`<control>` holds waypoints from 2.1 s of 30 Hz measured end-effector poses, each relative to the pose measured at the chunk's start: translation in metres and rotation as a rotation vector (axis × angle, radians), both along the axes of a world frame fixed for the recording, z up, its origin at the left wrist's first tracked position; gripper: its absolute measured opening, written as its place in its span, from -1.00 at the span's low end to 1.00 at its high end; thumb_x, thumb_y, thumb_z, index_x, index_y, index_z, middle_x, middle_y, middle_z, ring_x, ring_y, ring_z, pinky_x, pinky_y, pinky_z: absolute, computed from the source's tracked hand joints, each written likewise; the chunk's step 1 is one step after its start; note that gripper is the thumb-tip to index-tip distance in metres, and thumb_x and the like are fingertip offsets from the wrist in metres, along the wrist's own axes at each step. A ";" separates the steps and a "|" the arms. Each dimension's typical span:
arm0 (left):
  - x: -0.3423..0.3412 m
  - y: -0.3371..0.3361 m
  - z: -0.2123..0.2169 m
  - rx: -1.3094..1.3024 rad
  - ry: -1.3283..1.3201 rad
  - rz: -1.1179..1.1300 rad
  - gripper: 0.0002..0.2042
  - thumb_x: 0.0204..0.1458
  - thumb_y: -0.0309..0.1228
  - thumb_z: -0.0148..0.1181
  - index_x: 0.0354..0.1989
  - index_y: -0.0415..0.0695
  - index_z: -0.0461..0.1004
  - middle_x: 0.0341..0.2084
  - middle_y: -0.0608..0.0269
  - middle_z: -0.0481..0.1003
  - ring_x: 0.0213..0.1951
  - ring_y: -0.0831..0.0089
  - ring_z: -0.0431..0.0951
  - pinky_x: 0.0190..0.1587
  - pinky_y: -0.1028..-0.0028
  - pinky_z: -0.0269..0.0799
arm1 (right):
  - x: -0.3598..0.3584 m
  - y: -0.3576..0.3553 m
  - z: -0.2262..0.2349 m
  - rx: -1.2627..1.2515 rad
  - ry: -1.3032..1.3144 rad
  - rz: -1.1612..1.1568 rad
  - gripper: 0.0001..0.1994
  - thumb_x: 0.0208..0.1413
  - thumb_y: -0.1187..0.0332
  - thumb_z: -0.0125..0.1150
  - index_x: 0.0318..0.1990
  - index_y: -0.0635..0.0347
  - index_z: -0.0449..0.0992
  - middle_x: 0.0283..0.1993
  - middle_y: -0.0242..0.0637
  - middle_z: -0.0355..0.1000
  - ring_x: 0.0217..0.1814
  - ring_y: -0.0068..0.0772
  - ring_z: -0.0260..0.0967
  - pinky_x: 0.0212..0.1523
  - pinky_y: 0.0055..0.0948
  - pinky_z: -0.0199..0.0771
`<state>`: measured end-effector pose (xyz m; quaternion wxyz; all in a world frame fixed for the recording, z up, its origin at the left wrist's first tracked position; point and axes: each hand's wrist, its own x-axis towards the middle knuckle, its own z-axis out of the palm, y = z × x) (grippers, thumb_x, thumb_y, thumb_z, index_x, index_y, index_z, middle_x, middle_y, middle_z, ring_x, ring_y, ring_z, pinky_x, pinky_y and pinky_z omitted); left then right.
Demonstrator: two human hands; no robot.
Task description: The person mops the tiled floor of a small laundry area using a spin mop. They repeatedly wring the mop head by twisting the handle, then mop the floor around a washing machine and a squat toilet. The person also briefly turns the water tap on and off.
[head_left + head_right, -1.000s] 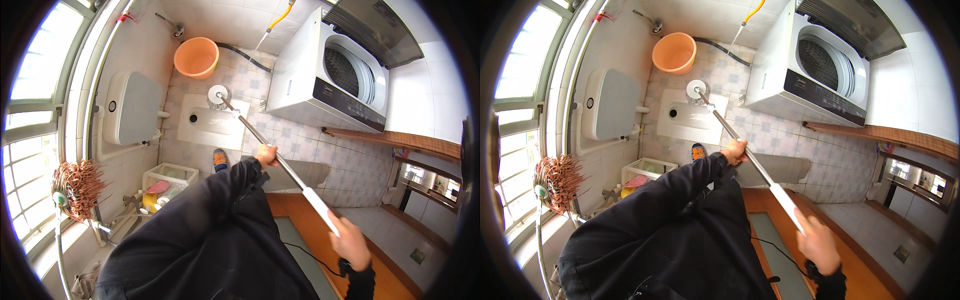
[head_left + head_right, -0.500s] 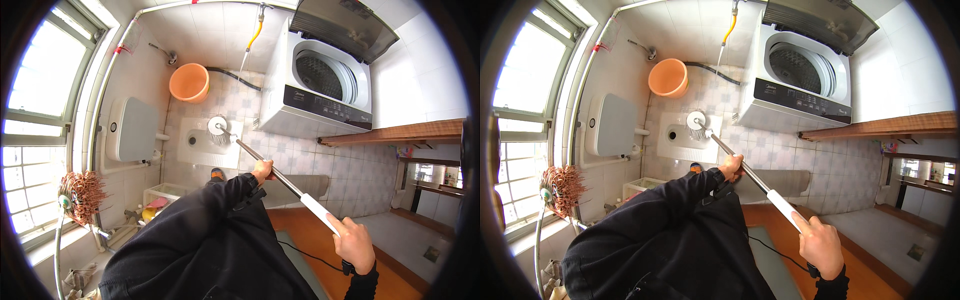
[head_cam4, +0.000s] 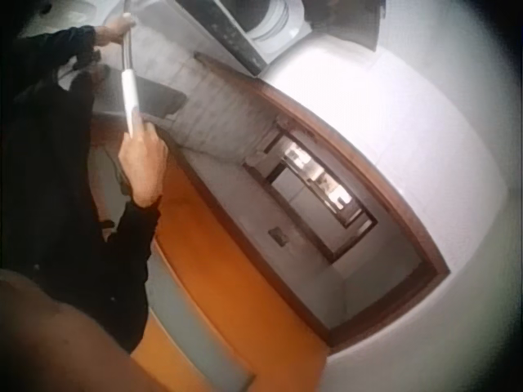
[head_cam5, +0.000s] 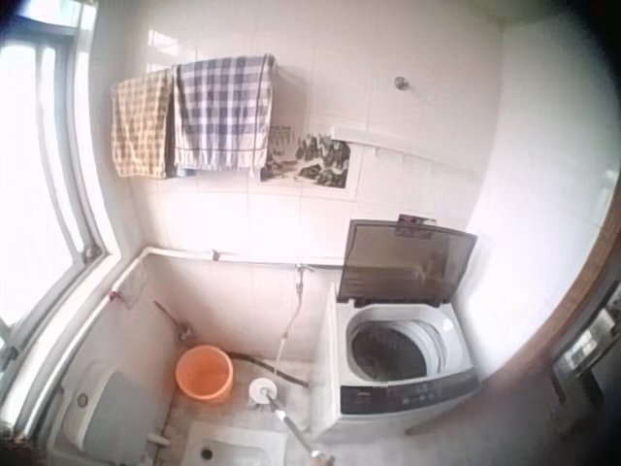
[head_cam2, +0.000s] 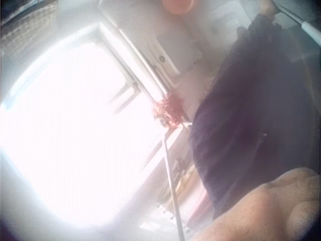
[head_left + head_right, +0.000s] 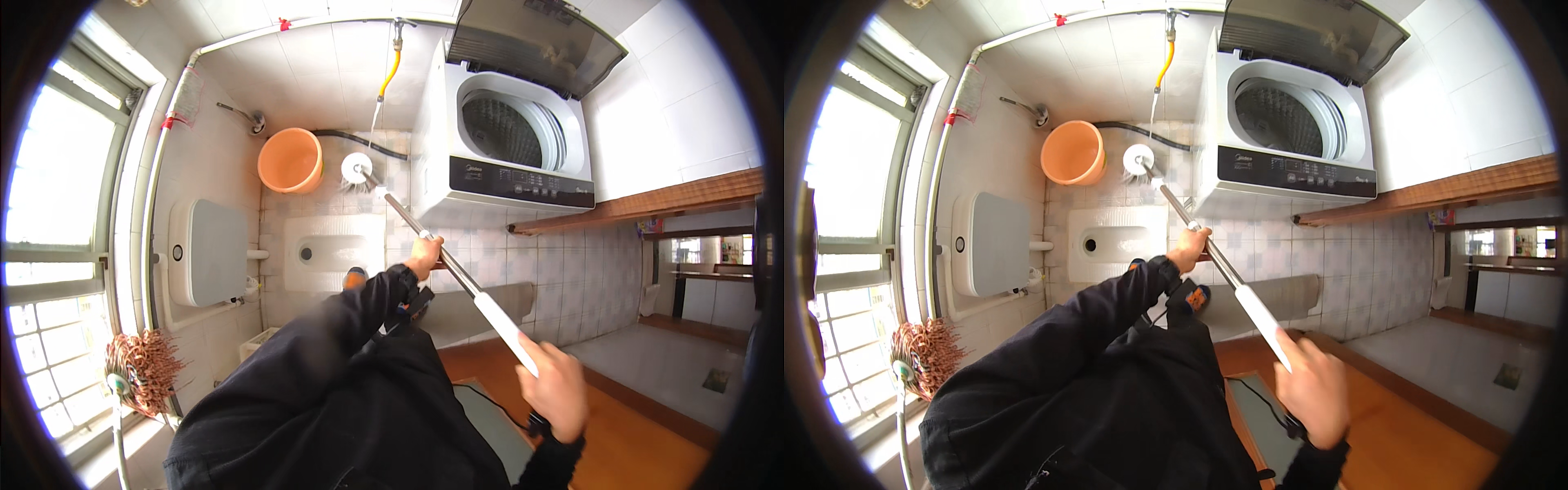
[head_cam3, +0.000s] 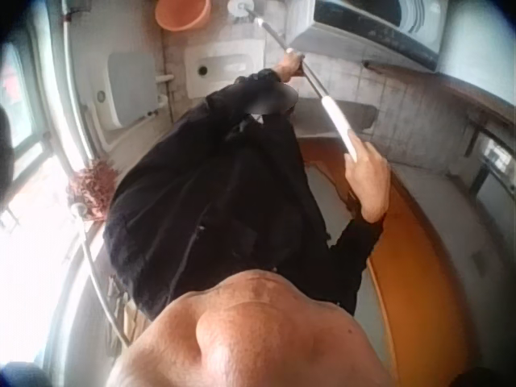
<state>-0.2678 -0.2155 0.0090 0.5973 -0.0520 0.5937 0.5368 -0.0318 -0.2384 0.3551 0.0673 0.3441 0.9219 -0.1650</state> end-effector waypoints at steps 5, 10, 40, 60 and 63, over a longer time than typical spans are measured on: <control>-0.061 -0.003 -0.045 -0.186 -0.022 -0.134 -0.71 0.15 -0.35 0.12 -0.19 -0.41 0.40 -0.42 0.01 0.55 -0.46 0.18 0.65 -0.39 0.23 0.71 | -0.073 -0.030 -0.102 -0.135 -0.088 -0.141 -0.49 -0.04 0.53 0.14 0.16 0.13 0.48 -0.38 0.00 0.39 -0.35 0.15 0.39 -0.30 -0.02 0.41; -0.046 -0.025 -0.010 -0.033 0.141 -0.124 -0.73 0.09 -0.41 0.11 -0.39 -0.48 0.41 -0.56 0.04 0.50 -0.59 0.21 0.58 -0.54 0.25 0.62 | -0.072 -0.063 -0.033 -0.030 0.027 -0.174 -0.48 -0.05 0.51 0.25 0.17 0.11 0.49 -0.46 -0.13 0.34 -0.47 0.01 0.40 -0.44 -0.10 0.42; -0.065 -0.036 -0.006 -0.107 0.085 -0.168 -0.71 0.17 -0.41 0.04 -0.25 -0.53 0.39 -0.49 -0.09 0.55 -0.54 0.10 0.64 -0.61 0.27 0.63 | -0.115 -0.067 -0.034 -0.076 0.030 -0.109 -0.55 -0.06 0.50 0.27 0.08 0.18 0.53 -0.35 -0.02 0.43 -0.39 0.06 0.45 -0.39 -0.11 0.45; -0.277 -0.006 0.212 0.680 1.157 -0.136 -0.51 0.12 -0.32 0.19 0.19 -0.27 0.29 -0.02 -0.23 0.48 0.07 -0.08 0.48 0.12 0.22 0.36 | -0.419 0.089 -0.010 -0.340 1.339 0.274 -0.80 0.13 0.31 0.37 -0.38 0.18 0.46 -0.48 -0.40 0.50 -0.52 -0.61 0.45 -0.50 -0.57 0.39; -0.302 0.006 0.252 0.602 1.136 -0.188 -0.53 0.17 -0.26 0.20 0.14 -0.30 0.31 -0.10 -0.15 0.52 -0.02 0.15 0.53 0.07 0.27 0.39 | -0.457 0.110 0.011 -0.492 1.309 0.376 -0.80 0.15 0.33 0.34 -0.41 0.16 0.45 -0.54 -0.43 0.46 -0.52 -0.66 0.42 -0.48 -0.61 0.38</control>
